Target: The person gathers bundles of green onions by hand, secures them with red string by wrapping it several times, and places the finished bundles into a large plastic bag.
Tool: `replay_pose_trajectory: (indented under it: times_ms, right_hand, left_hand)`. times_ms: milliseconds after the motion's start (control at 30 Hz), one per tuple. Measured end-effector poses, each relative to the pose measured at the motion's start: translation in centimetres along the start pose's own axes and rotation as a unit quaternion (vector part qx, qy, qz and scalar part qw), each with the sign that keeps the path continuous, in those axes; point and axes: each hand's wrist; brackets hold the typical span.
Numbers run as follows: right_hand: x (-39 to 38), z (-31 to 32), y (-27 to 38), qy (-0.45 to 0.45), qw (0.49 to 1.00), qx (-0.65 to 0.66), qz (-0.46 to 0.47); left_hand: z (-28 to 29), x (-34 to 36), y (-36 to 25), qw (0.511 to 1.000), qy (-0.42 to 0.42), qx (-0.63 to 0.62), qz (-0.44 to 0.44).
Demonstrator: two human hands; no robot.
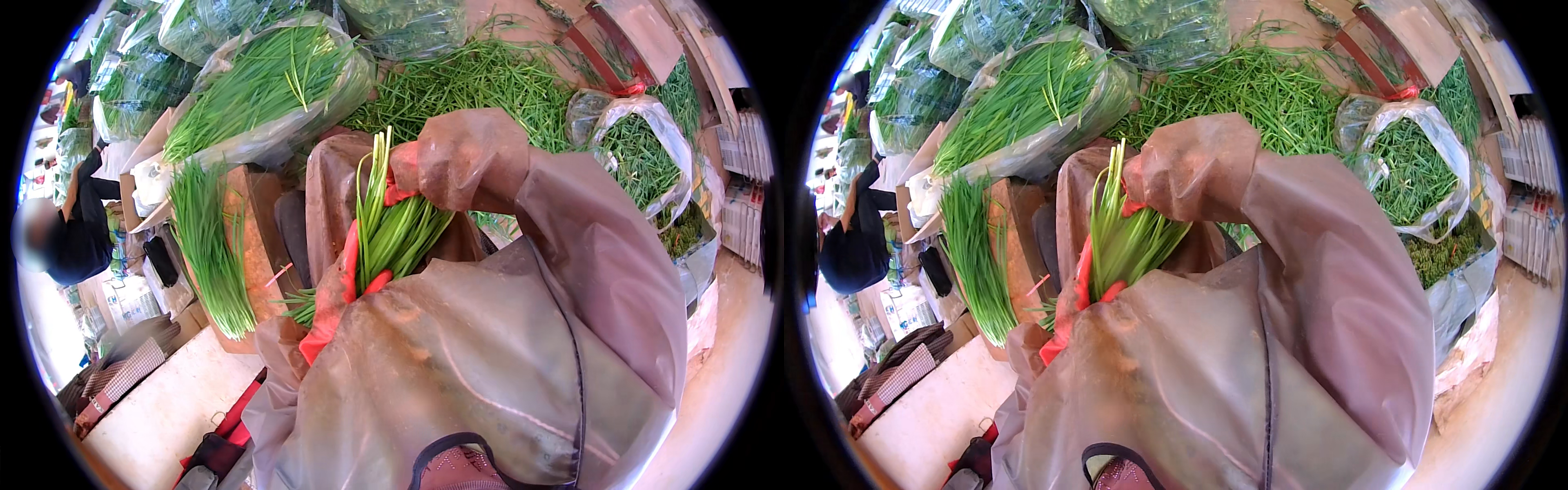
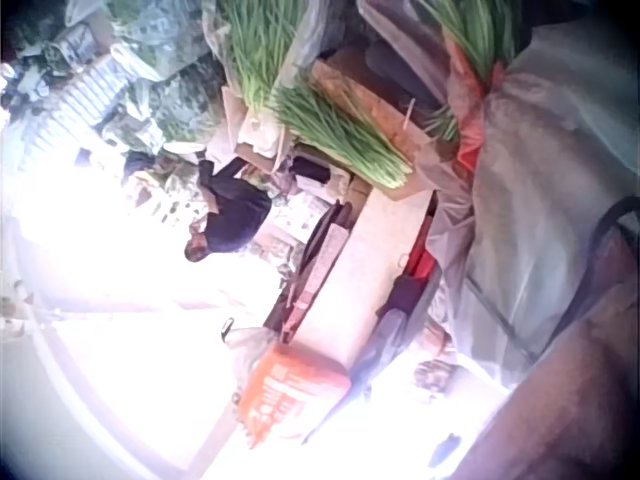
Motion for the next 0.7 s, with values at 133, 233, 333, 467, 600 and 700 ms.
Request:
replay_pose_trajectory:
  times_ms: [133,233,333,467,600,700]
  right_hand:
    - [0.2,0.0,0.0,-0.005,1.000,-0.002,0.000]
    - [0.0,0.1,0.4,-0.009,1.000,0.000,0.005]
    - [0.5,-0.3,0.4,-0.006,1.000,-0.009,0.010]
    - [0.4,-1.0,-0.2,0.002,1.000,-0.023,-0.007]
    - [0.9,-1.4,-1.2,0.007,0.999,-0.032,-0.015]
    - [0.8,-1.4,-3.3,0.014,0.995,-0.081,-0.064]
  left_hand:
    - [0.4,0.3,0.5,0.960,-0.029,0.259,-0.100]
    - [0.4,-0.1,0.4,0.969,-0.037,0.242,-0.042]
    - [0.3,-0.4,0.6,0.992,-0.047,0.116,0.002]
    - [-0.6,-0.6,-0.3,0.995,0.013,-0.096,-0.003]
    - [-1.6,-1.1,-1.0,0.996,-0.016,-0.083,-0.016]
    - [-1.4,-1.0,-0.9,0.998,-0.011,-0.058,-0.035]
Point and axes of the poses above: each hand's wrist, its own x-axis towards the middle knuckle, its own z-axis out of the back of the hand, y = z × x, and after that the axes turned 9 degrees about z, right-handed
